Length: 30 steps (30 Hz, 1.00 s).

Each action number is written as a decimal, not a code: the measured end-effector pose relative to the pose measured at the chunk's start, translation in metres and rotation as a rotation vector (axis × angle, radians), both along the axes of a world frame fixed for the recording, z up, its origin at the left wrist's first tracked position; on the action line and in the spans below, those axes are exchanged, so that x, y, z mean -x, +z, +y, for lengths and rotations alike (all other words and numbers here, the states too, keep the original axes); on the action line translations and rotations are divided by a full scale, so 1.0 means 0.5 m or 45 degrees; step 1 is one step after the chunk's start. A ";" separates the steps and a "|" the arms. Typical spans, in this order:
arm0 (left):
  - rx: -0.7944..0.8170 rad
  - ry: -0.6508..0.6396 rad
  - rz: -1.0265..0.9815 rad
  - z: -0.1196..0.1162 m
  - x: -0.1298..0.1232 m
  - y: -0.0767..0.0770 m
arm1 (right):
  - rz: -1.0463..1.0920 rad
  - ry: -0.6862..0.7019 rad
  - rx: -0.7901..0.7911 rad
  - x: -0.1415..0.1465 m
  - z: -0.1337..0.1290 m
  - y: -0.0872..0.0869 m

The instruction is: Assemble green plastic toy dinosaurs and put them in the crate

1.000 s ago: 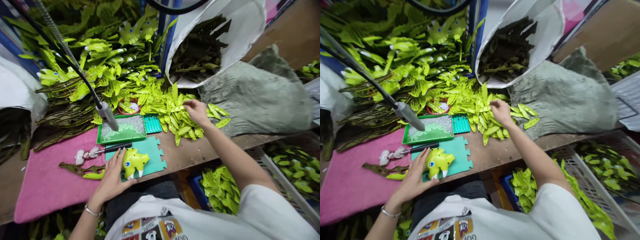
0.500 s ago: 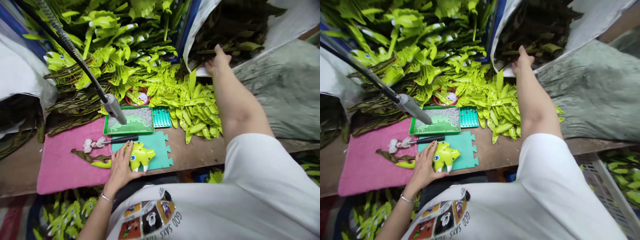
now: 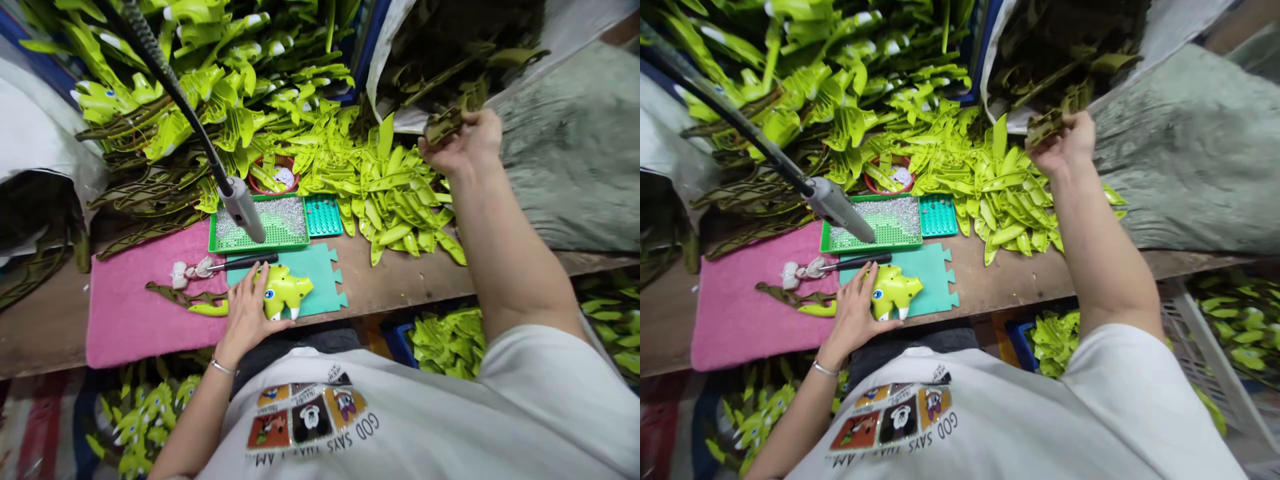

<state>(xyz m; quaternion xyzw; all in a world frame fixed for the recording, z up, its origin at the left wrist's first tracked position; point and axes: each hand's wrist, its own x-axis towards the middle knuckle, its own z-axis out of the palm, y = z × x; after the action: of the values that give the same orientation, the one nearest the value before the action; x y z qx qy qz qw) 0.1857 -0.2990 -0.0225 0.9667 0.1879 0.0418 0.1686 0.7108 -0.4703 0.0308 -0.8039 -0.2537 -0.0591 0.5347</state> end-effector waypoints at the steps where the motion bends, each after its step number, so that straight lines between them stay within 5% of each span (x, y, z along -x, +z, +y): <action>1: -0.016 -0.008 -0.011 -0.001 -0.001 0.001 | 0.209 0.029 -0.103 0.043 -0.011 0.006; 4: -0.070 -0.041 -0.029 -0.007 -0.007 0.008 | 0.815 0.051 -0.455 0.194 -0.032 0.017; 6: -0.073 -0.058 0.002 -0.011 -0.012 0.015 | 0.996 0.114 -0.495 0.302 -0.038 0.005; 15: 0.008 -0.050 -0.160 -0.032 -0.002 0.017 | 1.074 0.068 -0.320 0.695 -0.005 -0.136; 19: -0.006 -0.043 -0.114 -0.039 -0.002 0.008 | 1.231 0.108 -0.448 0.751 0.013 -0.141; 30: -0.037 -0.054 -0.111 -0.041 0.002 0.013 | 1.560 0.436 -0.456 0.736 0.007 -0.126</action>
<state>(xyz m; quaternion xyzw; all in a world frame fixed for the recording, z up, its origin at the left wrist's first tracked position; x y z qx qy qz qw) 0.1845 -0.3194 -0.0158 0.9701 0.1592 0.0829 0.1633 0.3428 -0.4669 -0.0323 -0.5390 -0.0142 0.4536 0.7096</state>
